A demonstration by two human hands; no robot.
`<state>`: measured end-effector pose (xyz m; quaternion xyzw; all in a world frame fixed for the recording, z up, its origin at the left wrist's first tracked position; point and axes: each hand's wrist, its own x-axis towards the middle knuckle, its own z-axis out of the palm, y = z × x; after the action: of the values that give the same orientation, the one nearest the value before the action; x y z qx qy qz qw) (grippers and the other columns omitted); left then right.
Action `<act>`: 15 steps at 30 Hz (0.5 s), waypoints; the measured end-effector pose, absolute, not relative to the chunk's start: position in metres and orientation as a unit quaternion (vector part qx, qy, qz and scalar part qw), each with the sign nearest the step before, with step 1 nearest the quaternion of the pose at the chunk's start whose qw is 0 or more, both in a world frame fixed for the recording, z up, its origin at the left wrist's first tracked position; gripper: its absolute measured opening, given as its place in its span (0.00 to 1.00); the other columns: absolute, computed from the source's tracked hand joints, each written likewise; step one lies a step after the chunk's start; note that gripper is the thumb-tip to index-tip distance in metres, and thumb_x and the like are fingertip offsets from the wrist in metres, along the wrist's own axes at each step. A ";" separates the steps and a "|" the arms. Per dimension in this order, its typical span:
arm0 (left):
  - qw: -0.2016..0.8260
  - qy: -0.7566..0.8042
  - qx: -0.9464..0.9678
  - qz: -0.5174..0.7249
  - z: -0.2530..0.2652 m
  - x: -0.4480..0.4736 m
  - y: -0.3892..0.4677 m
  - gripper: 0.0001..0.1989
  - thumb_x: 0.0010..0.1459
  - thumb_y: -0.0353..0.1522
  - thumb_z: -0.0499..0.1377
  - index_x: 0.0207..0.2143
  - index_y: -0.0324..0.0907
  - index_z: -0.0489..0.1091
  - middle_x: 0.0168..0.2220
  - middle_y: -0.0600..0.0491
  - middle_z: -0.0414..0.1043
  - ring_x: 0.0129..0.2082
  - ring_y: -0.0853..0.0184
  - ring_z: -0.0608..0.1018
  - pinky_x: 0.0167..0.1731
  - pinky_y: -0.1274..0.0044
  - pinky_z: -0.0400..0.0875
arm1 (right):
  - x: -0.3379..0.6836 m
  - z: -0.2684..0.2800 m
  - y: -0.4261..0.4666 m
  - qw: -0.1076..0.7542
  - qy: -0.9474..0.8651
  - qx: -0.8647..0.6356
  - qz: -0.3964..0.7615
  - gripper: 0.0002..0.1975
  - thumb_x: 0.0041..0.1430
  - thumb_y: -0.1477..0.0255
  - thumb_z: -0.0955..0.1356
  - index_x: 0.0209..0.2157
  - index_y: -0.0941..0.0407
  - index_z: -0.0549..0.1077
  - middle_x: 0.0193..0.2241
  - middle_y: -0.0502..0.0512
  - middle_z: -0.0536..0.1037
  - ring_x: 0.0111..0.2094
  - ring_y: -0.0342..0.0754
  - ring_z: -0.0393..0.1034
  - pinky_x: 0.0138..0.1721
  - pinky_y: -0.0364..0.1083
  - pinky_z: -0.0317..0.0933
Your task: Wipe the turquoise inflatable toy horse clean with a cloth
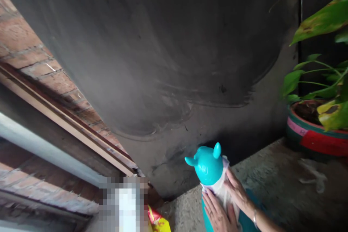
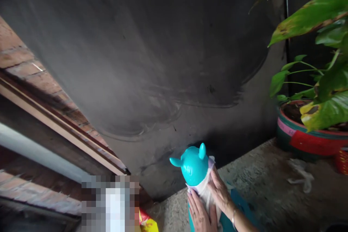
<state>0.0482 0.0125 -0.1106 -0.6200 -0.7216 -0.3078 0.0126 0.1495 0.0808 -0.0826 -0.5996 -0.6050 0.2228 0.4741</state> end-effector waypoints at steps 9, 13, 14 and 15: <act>0.099 -0.674 -0.668 -0.299 -0.070 0.055 0.039 0.43 0.63 0.37 0.49 0.66 0.27 0.23 0.68 0.26 0.25 0.68 0.41 0.43 0.59 0.53 0.63 | 0.159 -0.067 0.107 0.428 -0.643 -0.568 0.284 0.34 0.62 0.56 0.57 0.64 0.57 0.52 0.63 0.63 0.61 0.64 0.57 0.53 0.65 0.56 0.50; 0.116 -0.668 -0.680 -0.278 -0.086 0.052 0.026 0.47 0.60 0.42 0.53 0.67 0.26 0.27 0.68 0.25 0.33 0.67 0.41 0.47 0.56 0.52 0.65 | 0.164 -0.095 0.080 0.336 -0.617 -0.653 0.284 0.33 0.63 0.54 0.54 0.63 0.58 0.57 0.62 0.64 0.62 0.63 0.58 0.56 0.63 0.57 0.54; 0.116 -0.669 -0.683 -0.270 -0.091 0.051 0.020 0.48 0.59 0.44 0.55 0.67 0.26 0.31 0.67 0.26 0.36 0.67 0.41 0.48 0.56 0.50 0.65 | 0.165 -0.099 0.072 0.315 -0.608 -0.674 0.278 0.34 0.62 0.53 0.54 0.62 0.59 0.58 0.62 0.66 0.62 0.63 0.61 0.56 0.62 0.60 0.54; 0.109 -0.673 -0.684 -0.260 -0.095 0.050 0.012 0.48 0.57 0.45 0.56 0.67 0.27 0.36 0.67 0.26 0.39 0.67 0.41 0.49 0.56 0.50 0.64 | 0.166 -0.102 0.063 0.297 -0.599 -0.692 0.271 0.34 0.61 0.52 0.54 0.61 0.59 0.59 0.62 0.67 0.61 0.63 0.64 0.55 0.62 0.64 0.53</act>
<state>0.0502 0.0124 -0.0948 -0.6837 -0.6731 -0.2601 0.1089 0.1657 0.0630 -0.1015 -0.6922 -0.5990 0.2714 0.2975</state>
